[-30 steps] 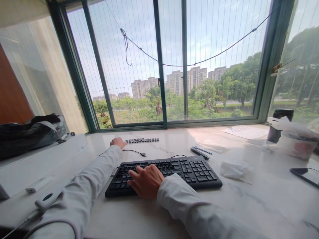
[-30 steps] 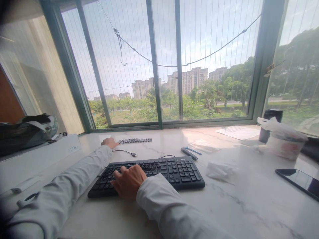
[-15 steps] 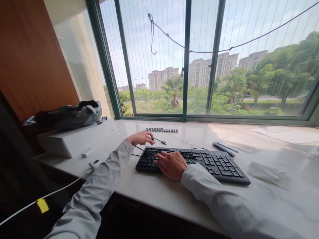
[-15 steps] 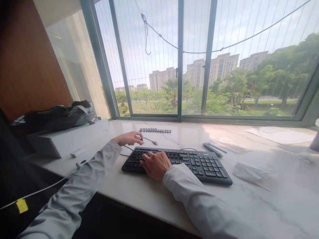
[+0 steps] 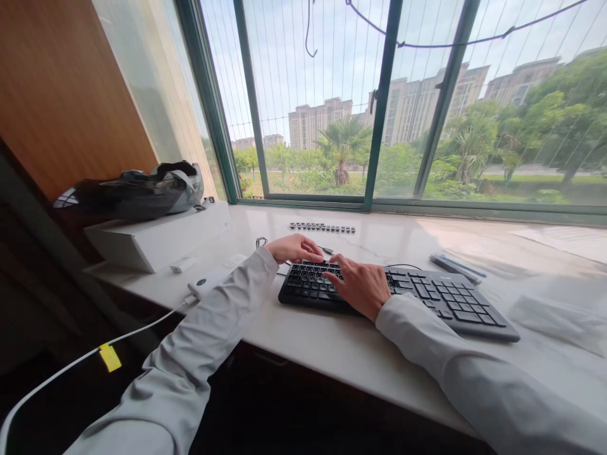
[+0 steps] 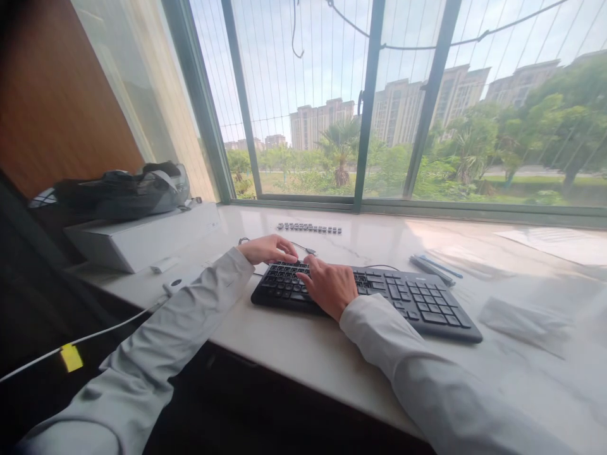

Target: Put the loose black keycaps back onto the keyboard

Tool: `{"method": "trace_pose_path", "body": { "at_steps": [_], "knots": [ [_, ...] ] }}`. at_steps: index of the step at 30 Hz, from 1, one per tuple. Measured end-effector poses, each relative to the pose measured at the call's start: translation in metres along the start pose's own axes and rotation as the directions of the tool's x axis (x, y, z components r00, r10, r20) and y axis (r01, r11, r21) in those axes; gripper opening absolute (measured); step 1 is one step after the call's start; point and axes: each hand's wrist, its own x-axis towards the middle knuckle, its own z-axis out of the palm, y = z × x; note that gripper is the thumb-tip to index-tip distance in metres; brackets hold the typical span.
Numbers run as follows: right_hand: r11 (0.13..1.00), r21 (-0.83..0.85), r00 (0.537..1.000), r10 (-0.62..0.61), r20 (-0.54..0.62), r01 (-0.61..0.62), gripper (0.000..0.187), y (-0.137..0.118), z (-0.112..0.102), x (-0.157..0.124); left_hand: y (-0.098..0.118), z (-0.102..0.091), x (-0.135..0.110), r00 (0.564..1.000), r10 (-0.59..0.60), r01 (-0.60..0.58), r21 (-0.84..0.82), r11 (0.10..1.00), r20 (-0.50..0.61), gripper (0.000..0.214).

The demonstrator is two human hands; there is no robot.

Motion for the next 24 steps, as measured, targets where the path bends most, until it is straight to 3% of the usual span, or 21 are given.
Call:
{"method": "trace_pose_path", "body": {
  "at_steps": [10,17,24],
  "knots": [
    [0.998,-0.047,0.999,0.039,0.0,-0.039,0.047,0.005,0.003,0.001,0.001,0.012,0.003,0.999,0.032,-0.032,0.009,0.999,-0.044,0.048],
    [0.998,-0.033,0.999,0.049,-0.015,-0.049,0.049,0.005,0.0,0.001,0.005,0.007,-0.002,0.997,0.078,-0.077,-0.043,0.996,0.026,0.04],
    [0.997,-0.024,0.997,0.074,-0.007,-0.074,0.048,0.005,0.001,0.001,0.009,0.01,-0.005,0.988,0.152,-0.149,0.127,0.981,-0.012,0.046]
  ]
}}
